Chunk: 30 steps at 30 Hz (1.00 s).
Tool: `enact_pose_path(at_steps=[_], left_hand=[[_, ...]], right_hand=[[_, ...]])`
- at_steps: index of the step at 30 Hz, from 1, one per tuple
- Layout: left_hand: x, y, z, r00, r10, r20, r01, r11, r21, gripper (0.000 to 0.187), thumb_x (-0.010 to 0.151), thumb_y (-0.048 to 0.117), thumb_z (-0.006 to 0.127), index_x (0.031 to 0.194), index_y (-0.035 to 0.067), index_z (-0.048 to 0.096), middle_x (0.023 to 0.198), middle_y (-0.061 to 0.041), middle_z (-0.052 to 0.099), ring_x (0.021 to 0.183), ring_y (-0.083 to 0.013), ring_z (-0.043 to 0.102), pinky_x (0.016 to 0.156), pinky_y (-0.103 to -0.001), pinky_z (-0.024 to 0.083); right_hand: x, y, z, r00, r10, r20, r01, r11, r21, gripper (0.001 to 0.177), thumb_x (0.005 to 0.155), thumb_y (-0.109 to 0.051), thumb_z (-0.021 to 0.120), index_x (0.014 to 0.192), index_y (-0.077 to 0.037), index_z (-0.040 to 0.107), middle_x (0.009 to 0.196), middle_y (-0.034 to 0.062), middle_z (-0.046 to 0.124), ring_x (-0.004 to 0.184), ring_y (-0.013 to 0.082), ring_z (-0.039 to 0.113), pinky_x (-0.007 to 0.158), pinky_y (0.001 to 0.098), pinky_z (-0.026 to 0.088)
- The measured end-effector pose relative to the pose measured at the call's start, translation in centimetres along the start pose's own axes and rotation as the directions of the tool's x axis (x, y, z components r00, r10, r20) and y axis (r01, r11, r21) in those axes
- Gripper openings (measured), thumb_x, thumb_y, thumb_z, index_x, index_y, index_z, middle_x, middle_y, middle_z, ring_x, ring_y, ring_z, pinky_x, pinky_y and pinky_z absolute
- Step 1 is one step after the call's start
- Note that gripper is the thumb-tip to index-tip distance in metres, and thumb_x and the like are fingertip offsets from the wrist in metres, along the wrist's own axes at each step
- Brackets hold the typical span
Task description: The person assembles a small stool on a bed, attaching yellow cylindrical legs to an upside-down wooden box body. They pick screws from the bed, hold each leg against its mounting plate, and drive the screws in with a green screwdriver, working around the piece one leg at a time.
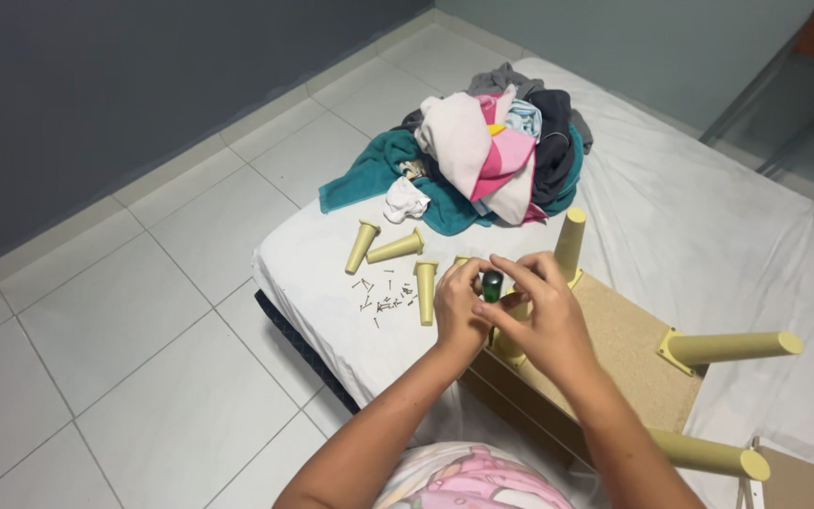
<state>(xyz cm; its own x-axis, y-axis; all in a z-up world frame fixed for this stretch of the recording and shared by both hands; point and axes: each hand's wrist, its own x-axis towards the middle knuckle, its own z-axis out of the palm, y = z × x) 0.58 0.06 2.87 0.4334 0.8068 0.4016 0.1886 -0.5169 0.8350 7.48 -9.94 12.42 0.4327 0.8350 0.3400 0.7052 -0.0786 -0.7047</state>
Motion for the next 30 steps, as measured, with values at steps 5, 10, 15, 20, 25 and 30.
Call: enact_pose_path(at_steps=[5, 10, 15, 20, 25, 30], left_hand=[[0.0, -0.2, 0.3, 0.996, 0.081, 0.043, -0.083, 0.996, 0.029, 0.04, 0.076, 0.014, 0.084, 0.112, 0.013, 0.068, 0.085, -0.006, 0.063, 0.093, -0.0271, 0.064, 0.085, -0.043, 0.049], [-2.8, -5.3, 0.2, 0.997, 0.007, 0.072, 0.007, 0.98, -0.197, 0.077, 0.057, 0.017, 0.089, 0.125, 0.006, 0.055, 0.108, -0.01, 0.062, 0.109, -0.029, 0.058, 0.097, -0.04, 0.048], [-6.0, -11.2, 1.6, 0.91, -0.136, 0.391, 0.141, 0.99, 0.016, 0.063, 0.064, 0.016, 0.091, 0.122, 0.01, 0.069, 0.108, -0.008, 0.07, 0.111, -0.029, 0.059, 0.099, -0.04, 0.047], [-7.2, -12.1, 3.5, 0.939, -0.073, 0.337, 0.043, 0.995, 0.094, 0.033, 0.076, 0.012, 0.084, 0.108, 0.014, 0.081, 0.101, -0.005, 0.074, 0.102, -0.0274, 0.061, 0.089, -0.039, 0.05], [-6.5, -10.9, 2.7, 0.948, -0.006, 0.318, -0.038, 0.99, 0.133, 0.02, 0.074, 0.013, 0.085, 0.094, 0.016, 0.083, 0.091, -0.001, 0.074, 0.089, -0.0235, 0.062, 0.081, -0.037, 0.052], [-6.2, -10.3, 2.5, 0.946, 0.033, 0.323, -0.072, 0.991, 0.111, 0.02, 0.072, 0.011, 0.086, 0.091, 0.015, 0.083, 0.088, 0.0, 0.073, 0.089, -0.0238, 0.061, 0.08, -0.037, 0.051]], right_hand=[[-0.3, -0.1, 0.7, 0.991, 0.065, -0.113, -0.08, 0.988, -0.135, 0.04, 0.078, -0.023, 0.085, 0.116, -0.015, 0.076, 0.096, 0.0045, 0.069, 0.077, 0.0174, 0.071, 0.066, 0.0302, 0.058], [-0.4, 1.0, -0.4, 0.995, 0.096, -0.027, -0.097, 0.994, -0.041, 0.037, 0.084, -0.016, 0.075, 0.121, -0.015, 0.072, 0.109, 0.006, 0.067, 0.082, 0.0193, 0.07, 0.065, 0.0333, 0.054], [-0.7, 1.3, -0.6, 0.997, -0.013, 0.073, 0.008, 0.998, 0.069, 0.043, 0.092, -0.004, 0.062, 0.135, -0.011, 0.064, 0.112, 0.01, 0.065, 0.091, 0.0216, 0.065, 0.082, 0.0309, 0.052], [-1.0, 1.1, -0.3, 0.997, -0.02, 0.071, 0.012, 0.994, 0.112, 0.039, 0.093, -0.003, 0.061, 0.132, -0.008, 0.064, 0.115, 0.0088, 0.066, 0.093, 0.021, 0.065, 0.08, 0.0308, 0.052], [-1.2, 1.0, -0.3, 0.996, -0.052, 0.072, 0.044, 0.993, 0.11, 0.037, 0.094, -0.002, 0.06, 0.13, -0.008, 0.065, 0.117, 0.009, 0.066, 0.097, 0.0208, 0.065, 0.081, 0.0316, 0.053], [-1.3, 0.7, -0.4, 0.997, -0.023, 0.071, 0.018, 0.998, 0.066, 0.037, 0.094, -0.004, 0.061, 0.13, -0.009, 0.065, 0.116, 0.0086, 0.065, 0.094, 0.0206, 0.066, 0.077, 0.032, 0.054]])
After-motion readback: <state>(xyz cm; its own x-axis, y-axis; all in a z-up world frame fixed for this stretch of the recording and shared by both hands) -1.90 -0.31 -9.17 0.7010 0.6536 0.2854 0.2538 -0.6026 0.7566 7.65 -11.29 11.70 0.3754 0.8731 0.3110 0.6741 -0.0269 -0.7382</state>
